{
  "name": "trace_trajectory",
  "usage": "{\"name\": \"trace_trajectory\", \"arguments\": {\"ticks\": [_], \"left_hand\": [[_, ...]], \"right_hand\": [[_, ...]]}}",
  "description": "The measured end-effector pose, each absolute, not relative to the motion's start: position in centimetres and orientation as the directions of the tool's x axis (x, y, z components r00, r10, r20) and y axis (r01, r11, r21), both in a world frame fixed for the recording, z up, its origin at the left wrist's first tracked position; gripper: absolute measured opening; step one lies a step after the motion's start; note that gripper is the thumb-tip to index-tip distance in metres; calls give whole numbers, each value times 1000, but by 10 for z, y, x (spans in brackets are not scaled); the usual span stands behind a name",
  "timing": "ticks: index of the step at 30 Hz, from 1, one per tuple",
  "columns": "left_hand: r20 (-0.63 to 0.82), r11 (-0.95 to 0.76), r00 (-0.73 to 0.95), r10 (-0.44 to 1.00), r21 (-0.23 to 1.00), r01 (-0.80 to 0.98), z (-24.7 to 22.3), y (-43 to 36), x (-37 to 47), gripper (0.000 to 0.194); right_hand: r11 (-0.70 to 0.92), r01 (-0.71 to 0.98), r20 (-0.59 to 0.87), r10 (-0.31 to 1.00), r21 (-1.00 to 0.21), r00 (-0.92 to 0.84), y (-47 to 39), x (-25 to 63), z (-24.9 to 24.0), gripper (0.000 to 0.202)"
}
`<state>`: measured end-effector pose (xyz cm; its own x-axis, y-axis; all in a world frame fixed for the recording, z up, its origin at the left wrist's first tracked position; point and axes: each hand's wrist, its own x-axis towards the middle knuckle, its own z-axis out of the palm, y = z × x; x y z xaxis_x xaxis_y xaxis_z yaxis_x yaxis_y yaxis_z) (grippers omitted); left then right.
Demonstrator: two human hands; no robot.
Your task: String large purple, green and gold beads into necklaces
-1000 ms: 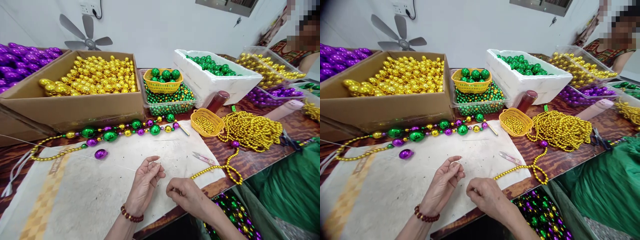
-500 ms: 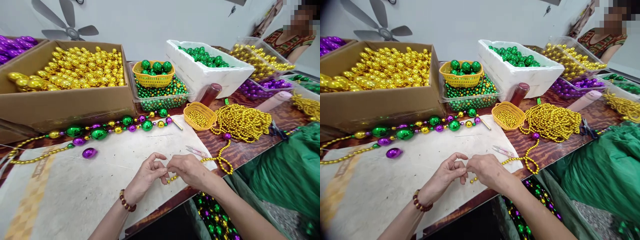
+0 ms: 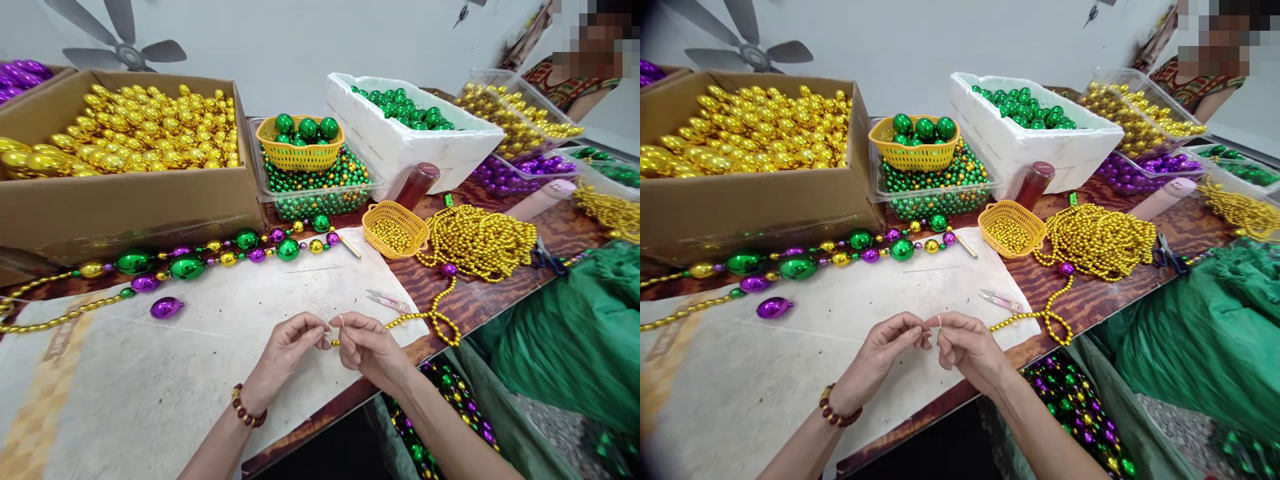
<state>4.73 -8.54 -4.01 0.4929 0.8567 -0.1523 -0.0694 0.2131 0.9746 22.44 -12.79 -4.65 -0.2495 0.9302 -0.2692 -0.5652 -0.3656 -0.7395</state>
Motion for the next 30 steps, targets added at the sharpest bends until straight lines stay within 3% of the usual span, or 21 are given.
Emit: {"name": "trace_trajectory", "arguments": {"ticks": [3,6,8,12,17,19,21,23,25,27,30], "left_hand": [[-169,220,366,915,970,-102,-46,-96,51,18],[-190,240,292,938,960,-146,-49,-105,56,19],[-211,258,262,942,953,-158,-48,-109,58,21],[-229,253,214,950,963,-94,-45,-109,61,28],[-138,128,209,968,990,62,-39,-104,64,16],[-107,86,202,974,990,109,-37,-102,65,18],[-94,63,194,976,985,160,-36,-101,65,18],[-92,54,185,978,978,202,-36,-100,65,20],[-115,78,197,974,979,190,-38,-98,64,22],[-171,150,228,959,983,110,-41,-96,63,22],[-226,236,267,937,972,-6,-46,-95,60,20]], "right_hand": [[-256,-500,-209,966,-827,-149,-128,214,-50,29],[-111,-211,-86,988,-971,-125,-128,209,-50,37],[17,49,10,988,-999,-153,-127,210,-49,41],[238,482,118,957,-844,-265,-125,216,-45,50],[404,753,97,903,-520,-418,-122,224,-42,62],[422,824,71,900,-377,-429,-120,224,-37,60],[404,871,46,912,-281,-408,-116,222,-31,44],[386,894,20,920,-227,-393,-111,219,-27,23],[394,896,20,917,-206,-399,-107,217,-27,17],[420,873,71,906,-247,-416,-104,217,-30,19],[429,773,202,903,-467,-380,-103,220,-38,24]]}}
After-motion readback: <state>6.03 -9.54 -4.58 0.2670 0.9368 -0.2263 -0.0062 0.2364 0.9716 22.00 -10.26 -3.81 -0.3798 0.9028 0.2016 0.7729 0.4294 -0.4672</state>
